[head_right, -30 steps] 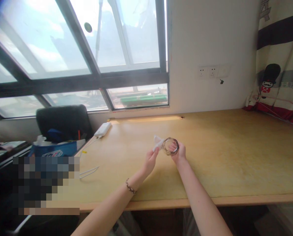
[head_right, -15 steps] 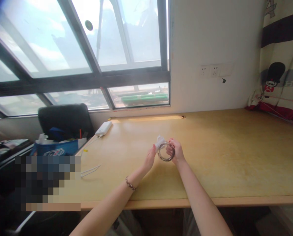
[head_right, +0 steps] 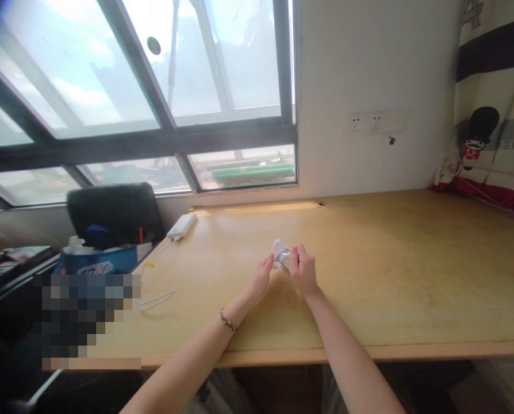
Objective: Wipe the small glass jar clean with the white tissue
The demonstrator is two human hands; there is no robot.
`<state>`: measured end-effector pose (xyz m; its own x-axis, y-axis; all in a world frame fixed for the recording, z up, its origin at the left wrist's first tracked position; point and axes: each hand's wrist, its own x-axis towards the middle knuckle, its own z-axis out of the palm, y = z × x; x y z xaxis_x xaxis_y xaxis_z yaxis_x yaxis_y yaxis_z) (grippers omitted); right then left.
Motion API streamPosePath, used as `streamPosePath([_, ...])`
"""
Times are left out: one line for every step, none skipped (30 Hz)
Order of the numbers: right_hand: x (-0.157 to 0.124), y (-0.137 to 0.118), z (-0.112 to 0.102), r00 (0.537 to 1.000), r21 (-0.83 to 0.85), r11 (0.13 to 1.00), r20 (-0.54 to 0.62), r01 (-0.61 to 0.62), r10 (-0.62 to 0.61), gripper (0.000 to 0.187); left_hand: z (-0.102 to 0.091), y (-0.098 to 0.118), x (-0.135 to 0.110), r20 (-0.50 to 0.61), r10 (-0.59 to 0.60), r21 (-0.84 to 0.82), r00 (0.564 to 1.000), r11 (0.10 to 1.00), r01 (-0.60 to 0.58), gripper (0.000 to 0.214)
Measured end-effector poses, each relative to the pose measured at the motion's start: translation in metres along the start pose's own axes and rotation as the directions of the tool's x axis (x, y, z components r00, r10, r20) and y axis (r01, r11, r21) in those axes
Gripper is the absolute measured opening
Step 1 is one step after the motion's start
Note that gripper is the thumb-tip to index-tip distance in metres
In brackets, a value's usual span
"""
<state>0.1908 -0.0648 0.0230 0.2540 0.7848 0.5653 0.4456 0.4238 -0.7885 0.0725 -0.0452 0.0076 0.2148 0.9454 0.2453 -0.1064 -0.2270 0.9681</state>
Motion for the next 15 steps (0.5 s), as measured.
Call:
streamPosePath([0.0, 0.0, 0.0, 1.0, -0.014, 1.0, 0.01, 0.009, -0.009, 0.02, 0.0, 0.001, -0.001, 0.0, 0.01, 0.002, 1.0, 1.0, -0.01, 0.048])
streamPosePath([0.0, 0.0, 0.0, 1.0, -0.023, 1.0, 0.015, 0.012, -0.012, 0.02, 0.0, 0.004, -0.001, 0.01, 0.027, 0.002, 1.0, 1.0, -0.027, 0.047])
streamPosePath([0.0, 0.0, 0.001, 1.0, -0.03, 0.999, 0.016, 0.013, -0.013, 0.021, 0.001, 0.007, -0.002, 0.028, 0.051, 0.001, 0.998, 0.999, -0.051, 0.046])
streamPosePath([0.0, 0.0, 0.001, 1.0, -0.034, 0.999, 0.018, 0.013, -0.013, 0.021, 0.001, 0.01, -0.003, 0.053, 0.076, -0.002, 0.996, 0.997, -0.076, 0.046])
streamPosePath([0.001, 0.0, 0.001, 1.0, -0.038, 0.999, 0.018, 0.012, -0.011, 0.021, 0.002, 0.013, -0.004, 0.079, 0.101, -0.003, 0.992, 0.995, -0.101, 0.045])
streamPosePath([0.001, 0.001, 0.002, 1.0, -0.039, 0.999, 0.013, 0.008, -0.008, 0.021, 0.002, 0.016, -0.005, 0.101, 0.123, -0.003, 0.987, 0.992, -0.123, 0.044])
streamPosePath([0.001, 0.001, 0.002, 1.0, -0.038, 0.999, 0.004, 0.003, -0.003, 0.022, 0.002, 0.018, -0.006, 0.118, 0.139, -0.003, 0.983, 0.99, -0.14, 0.043])
streamPosePath([0.001, 0.001, 0.002, 1.0, -0.036, 0.999, -0.009, -0.004, 0.004, 0.022, 0.002, 0.019, -0.006, 0.129, 0.148, -0.004, 0.981, 0.989, -0.149, 0.042])
streamPosePath([0.001, 0.002, 0.002, 1.0, -0.032, 0.999, -0.025, -0.013, 0.012, 0.023, 0.002, 0.019, -0.005, 0.131, 0.147, -0.006, 0.98, 0.989, -0.148, 0.041])
streamPosePath([0.001, 0.003, 0.003, 0.999, -0.026, 0.999, -0.045, -0.024, 0.022, 0.023, 0.001, 0.017, -0.005, 0.126, 0.136, -0.008, 0.983, 0.991, -0.136, 0.04])
streamPosePath([0.001, 0.003, 0.003, 0.997, -0.019, 0.999, -0.065, -0.036, 0.034, 0.023, 0.0, 0.014, -0.003, 0.112, 0.115, -0.014, 0.987, 0.993, -0.114, 0.04])
streamPosePath([0.001, 0.004, 0.003, 0.995, -0.012, 0.999, -0.085, -0.048, 0.047, 0.023, 0.0, 0.01, -0.002, 0.096, 0.082, -0.026, 0.992, 0.996, -0.08, 0.041])
streamPosePath([0.001, 0.005, 0.002, 0.993, -0.004, 0.998, -0.102, -0.06, 0.06, 0.023, -0.001, 0.005, 0.0, 0.082, 0.04, -0.048, 0.996, 0.998, -0.036, 0.042])
streamPosePath([0.001, 0.006, 0.002, 0.99, 0.004, 0.997, -0.118, -0.071, 0.071, 0.024, -0.002, 0.0, 0.003, 0.077, -0.012, -0.085, 0.997, 0.996, 0.019, 0.044])
streamPosePath([0.0, 0.007, 0.002, 0.988, 0.012, 0.997, -0.132, -0.08, 0.081, 0.024, -0.002, -0.005, 0.005, 0.09, -0.071, -0.139, 0.993, 0.987, 0.084, 0.046])
